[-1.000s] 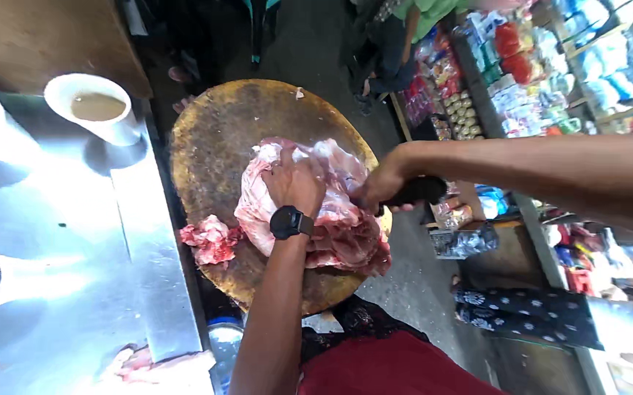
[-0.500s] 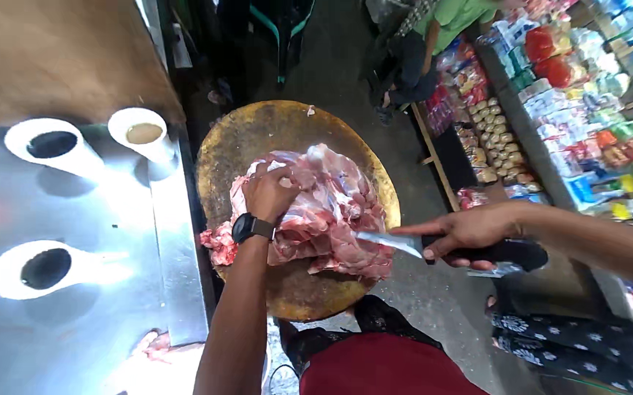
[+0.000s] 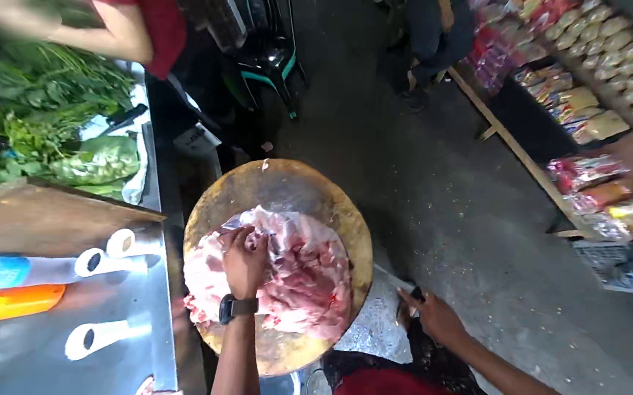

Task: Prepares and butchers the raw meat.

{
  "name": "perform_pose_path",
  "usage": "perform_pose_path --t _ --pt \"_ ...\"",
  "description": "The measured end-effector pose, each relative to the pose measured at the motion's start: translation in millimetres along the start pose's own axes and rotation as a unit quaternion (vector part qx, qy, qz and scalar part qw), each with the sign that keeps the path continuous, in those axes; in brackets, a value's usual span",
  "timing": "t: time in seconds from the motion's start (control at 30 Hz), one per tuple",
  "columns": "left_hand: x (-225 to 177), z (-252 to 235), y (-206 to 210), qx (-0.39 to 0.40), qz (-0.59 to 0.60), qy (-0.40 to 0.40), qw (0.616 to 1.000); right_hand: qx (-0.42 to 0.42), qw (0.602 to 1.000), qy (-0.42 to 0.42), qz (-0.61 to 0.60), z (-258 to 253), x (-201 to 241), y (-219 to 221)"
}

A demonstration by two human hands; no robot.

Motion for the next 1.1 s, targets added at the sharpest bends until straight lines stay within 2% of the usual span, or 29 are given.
perform_pose_path --t 0.07,0.17,0.3,0.4,0.53,0.63,0.8,0.97,1.1 --pt "-29.1 -6.5 42.3 0.031 0.009 -0.043 0.999 0.036 0.998 0.026 -0.047 33.5 -41.2 -4.0" --pt "-50.3 -14.8 90.0 0.046 -0.107 -0.125 0.985 0.069 0.989 0.067 -0.111 81.3 -105.7 -22.1" --pt "-57.9 -9.7 101.3 0.022 -0.138 -0.174 0.975 0.013 0.985 0.06 -0.159 100.5 -172.2 -55.0" --pt "-57.2 -4.1 102.0 0.024 -0.126 -0.171 0.977 -0.014 0.986 0.047 -0.161 75.6 -182.0 -88.4" --pt "-52.4 -6.4 104.1 0.031 -0.106 -0.192 0.975 -0.058 0.982 0.01 -0.178 11.8 -157.4 -140.3" --pt "-51.0 -8.9 106.4 0.009 -0.095 -0.226 0.97 -0.06 0.978 -0.032 -0.198 -39.4 -124.7 -180.3" --pt "-47.9 -10.2 98.2 -0.072 -0.057 -0.3 0.949 0.012 0.977 -0.095 -0.193 -136.1 -63.8 -230.7" --pt "-39.8 -19.3 90.9 -0.071 -0.013 -0.429 0.9 0.084 0.978 -0.124 -0.142 -224.0 -12.7 -280.8" --pt "-31.9 -35.9 93.0 -0.052 -0.033 -0.472 0.88 0.132 0.972 -0.162 -0.105 -289.6 44.2 -317.8"
Point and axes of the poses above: each hand's wrist, its own z-axis away from the middle knuckle, its own y-axis out of the palm, x = y × z, the point moved 9 cm from there along -z, towards the middle knuckle, and after that the axes turned 7 degrees about -z, right-handed, at the moved point
